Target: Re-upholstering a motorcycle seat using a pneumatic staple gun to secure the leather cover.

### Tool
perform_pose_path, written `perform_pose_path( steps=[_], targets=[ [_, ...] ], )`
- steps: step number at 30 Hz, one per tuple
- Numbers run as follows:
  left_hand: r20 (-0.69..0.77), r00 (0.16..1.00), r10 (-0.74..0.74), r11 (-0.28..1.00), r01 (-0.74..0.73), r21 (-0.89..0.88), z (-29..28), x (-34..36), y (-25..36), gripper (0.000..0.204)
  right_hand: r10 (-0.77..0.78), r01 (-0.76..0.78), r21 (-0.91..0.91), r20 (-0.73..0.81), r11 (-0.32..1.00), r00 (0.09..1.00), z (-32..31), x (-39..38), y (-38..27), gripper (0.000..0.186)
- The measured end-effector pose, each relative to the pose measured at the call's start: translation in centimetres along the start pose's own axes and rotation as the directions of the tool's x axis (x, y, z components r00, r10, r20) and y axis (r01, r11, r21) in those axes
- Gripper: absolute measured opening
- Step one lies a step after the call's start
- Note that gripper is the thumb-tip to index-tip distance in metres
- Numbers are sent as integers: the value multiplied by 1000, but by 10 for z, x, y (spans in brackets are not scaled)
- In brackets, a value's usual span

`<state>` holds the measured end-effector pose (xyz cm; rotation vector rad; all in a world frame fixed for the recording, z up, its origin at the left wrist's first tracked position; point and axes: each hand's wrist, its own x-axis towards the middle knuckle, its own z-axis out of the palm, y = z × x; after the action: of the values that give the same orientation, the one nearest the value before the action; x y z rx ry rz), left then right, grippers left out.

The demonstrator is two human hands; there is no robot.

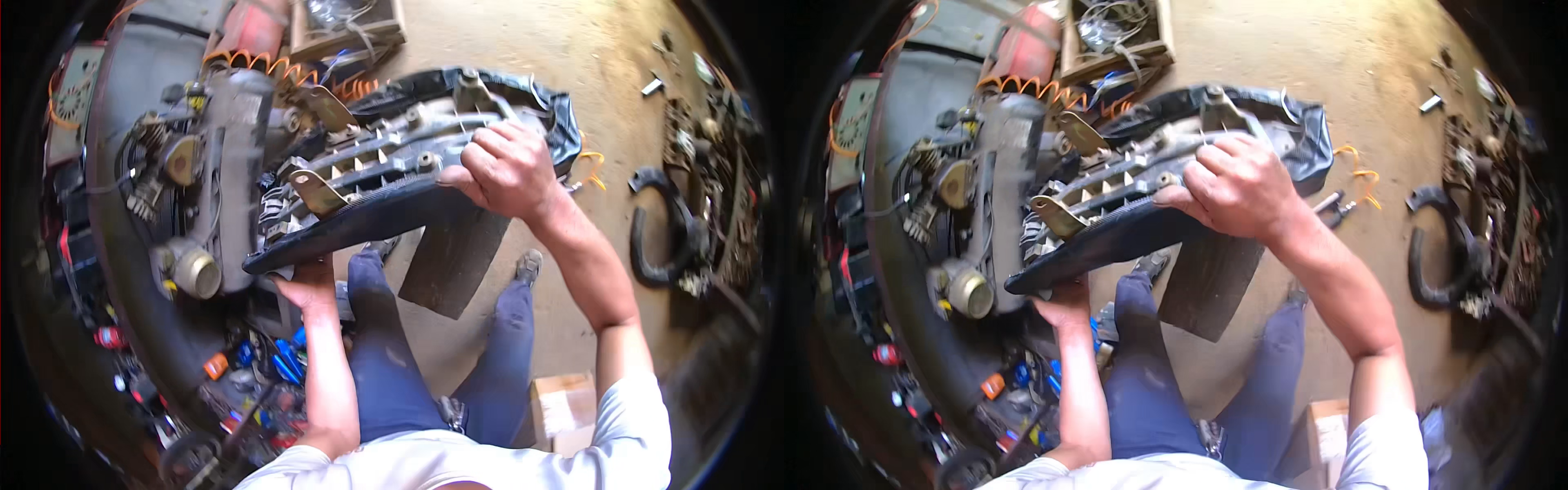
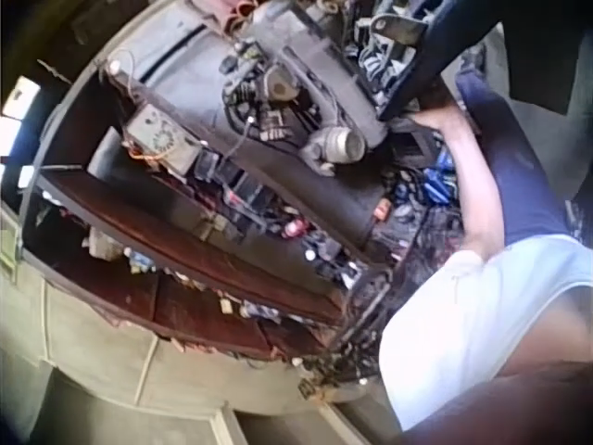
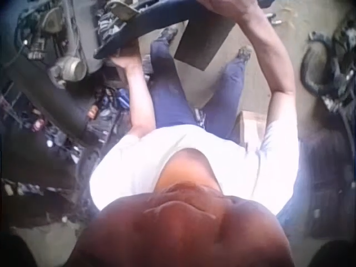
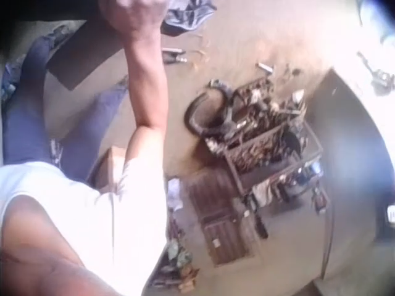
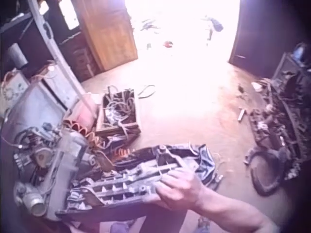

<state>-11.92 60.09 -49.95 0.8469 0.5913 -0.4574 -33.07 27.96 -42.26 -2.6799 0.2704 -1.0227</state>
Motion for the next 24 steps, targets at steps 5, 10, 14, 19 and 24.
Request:
perform_pose_path(
  steps=[5, 10, 14, 19, 24],
  targets=[
    [-63, 986, 153, 981, -160, -114, -66, -66, -41, 103, -307, 309, 243, -44, 920, 951, 45, -43, 41, 54],
    [-80, 980, 183, 978, -190, -87, -60, -70, -61, 91, -445, 401, 295, 96, 867, 891, 69, -55, 96, 56],
    [-185, 968, 168, 978, -187, -88, -86, -89, -75, 65, -401, 309, 390, 180, 867, 898, 93, -67, 95, 46],
    [-320, 947, 17, 964, -100, -246, -139, -146, -131, 59, -418, 254, 438, 333, 862, 845, 76, -90, 94, 50],
    [-349, 937, 36, 982, -98, -161, -135, -178, -140, 56, -359, 169, 413, 442, 895, 822, 55, -86, 92, 51]
  ],
)
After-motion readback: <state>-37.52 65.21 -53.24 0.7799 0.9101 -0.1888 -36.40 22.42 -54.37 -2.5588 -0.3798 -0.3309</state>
